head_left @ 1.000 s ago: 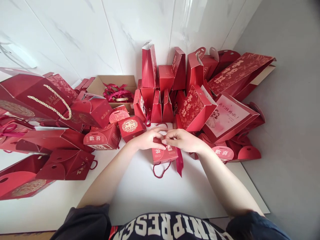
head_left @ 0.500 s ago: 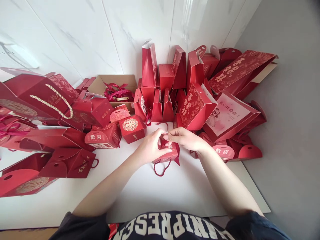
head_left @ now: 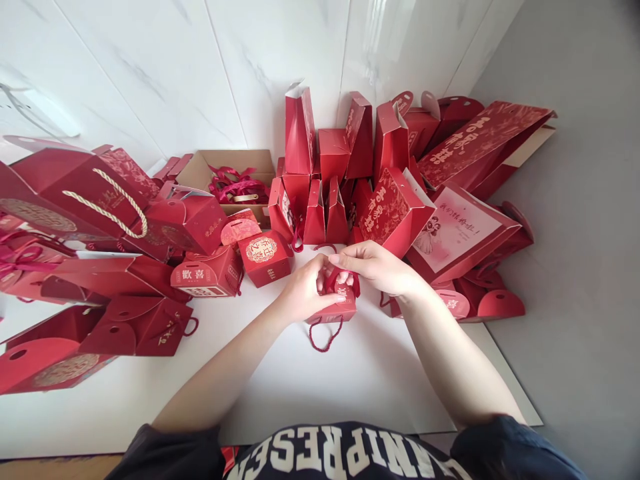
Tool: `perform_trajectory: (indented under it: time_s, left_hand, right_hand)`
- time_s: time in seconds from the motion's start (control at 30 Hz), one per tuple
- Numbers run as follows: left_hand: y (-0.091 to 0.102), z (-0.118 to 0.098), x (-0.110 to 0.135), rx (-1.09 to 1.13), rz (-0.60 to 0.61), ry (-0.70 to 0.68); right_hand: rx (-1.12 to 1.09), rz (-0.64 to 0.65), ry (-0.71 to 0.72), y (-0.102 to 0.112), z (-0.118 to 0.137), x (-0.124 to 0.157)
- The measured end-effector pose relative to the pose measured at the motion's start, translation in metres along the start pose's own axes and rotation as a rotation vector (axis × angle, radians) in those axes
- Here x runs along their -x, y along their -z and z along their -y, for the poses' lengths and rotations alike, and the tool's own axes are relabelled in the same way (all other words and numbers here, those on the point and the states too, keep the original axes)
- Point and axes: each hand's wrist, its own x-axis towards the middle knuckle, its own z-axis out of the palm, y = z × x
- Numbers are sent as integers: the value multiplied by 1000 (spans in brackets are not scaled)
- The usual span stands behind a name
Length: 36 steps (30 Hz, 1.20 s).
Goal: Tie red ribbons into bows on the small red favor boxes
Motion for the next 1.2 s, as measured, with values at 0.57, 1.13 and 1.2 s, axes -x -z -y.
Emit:
perform_trajectory:
  time_s: [0.57,1.13,1.2]
  left_hand:
    - [4,5,-2,87,92,0]
    - [15,22,-4,395,260,-74]
    - [15,24,-4,410,255,-84]
  right_hand:
    - [-6,13,-5,4,3,6]
    - [-41,9,-43,16,0,12]
    - [-48,19,-42,17,-1,11]
